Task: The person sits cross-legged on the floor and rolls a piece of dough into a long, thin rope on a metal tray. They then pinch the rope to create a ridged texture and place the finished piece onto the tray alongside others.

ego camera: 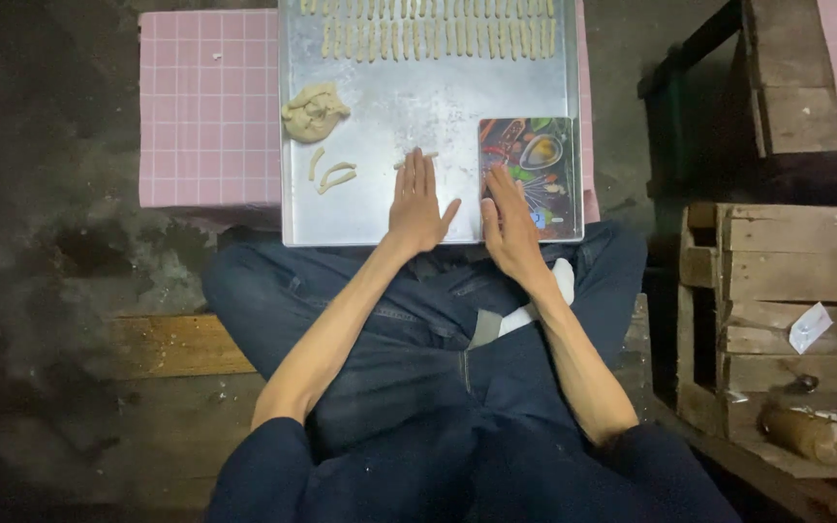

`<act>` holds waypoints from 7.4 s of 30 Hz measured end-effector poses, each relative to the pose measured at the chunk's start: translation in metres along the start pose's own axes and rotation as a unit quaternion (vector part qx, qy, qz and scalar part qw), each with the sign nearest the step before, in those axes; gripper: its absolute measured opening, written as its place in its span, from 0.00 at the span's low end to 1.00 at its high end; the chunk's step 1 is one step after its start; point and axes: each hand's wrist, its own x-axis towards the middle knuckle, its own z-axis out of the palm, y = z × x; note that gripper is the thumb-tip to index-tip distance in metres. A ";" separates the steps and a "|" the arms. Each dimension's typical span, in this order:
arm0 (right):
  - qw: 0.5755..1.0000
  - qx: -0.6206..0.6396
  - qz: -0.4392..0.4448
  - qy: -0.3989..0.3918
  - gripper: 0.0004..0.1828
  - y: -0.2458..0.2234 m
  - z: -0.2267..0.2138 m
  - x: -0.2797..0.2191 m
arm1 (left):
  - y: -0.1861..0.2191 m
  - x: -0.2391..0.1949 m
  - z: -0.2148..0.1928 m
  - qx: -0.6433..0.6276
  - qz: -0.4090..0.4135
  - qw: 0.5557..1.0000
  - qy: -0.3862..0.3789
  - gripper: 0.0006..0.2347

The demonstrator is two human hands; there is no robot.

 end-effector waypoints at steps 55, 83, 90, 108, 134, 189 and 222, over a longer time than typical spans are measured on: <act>0.991 0.070 0.091 -0.066 0.28 -0.009 -0.022 -0.009 | -0.013 0.112 -0.009 -0.004 -0.126 0.985 0.114 0.32; 0.995 0.066 0.051 -0.050 0.28 -0.007 -0.010 -0.013 | 0.006 0.035 0.009 -0.049 -0.073 0.994 0.061 0.38; 0.995 0.064 0.061 -0.055 0.28 -0.004 -0.011 -0.013 | -0.033 0.097 -0.010 -0.021 -0.081 0.988 0.130 0.38; 0.993 -0.030 0.004 -0.115 0.29 -0.005 0.009 0.001 | 0.007 -0.023 0.009 -0.059 -0.041 0.997 0.028 0.33; 0.914 -0.224 0.000 -0.337 0.48 -0.020 0.049 0.083 | -0.056 0.036 0.013 0.058 0.054 0.995 0.061 0.32; 0.971 -0.166 -0.151 -0.084 0.14 0.050 0.069 0.078 | -0.086 0.041 0.008 -0.085 0.077 0.947 0.301 0.02; 0.962 -0.192 -0.150 -0.127 0.23 0.034 0.068 0.073 | -0.014 -0.004 -0.011 -0.003 0.036 0.999 0.020 0.26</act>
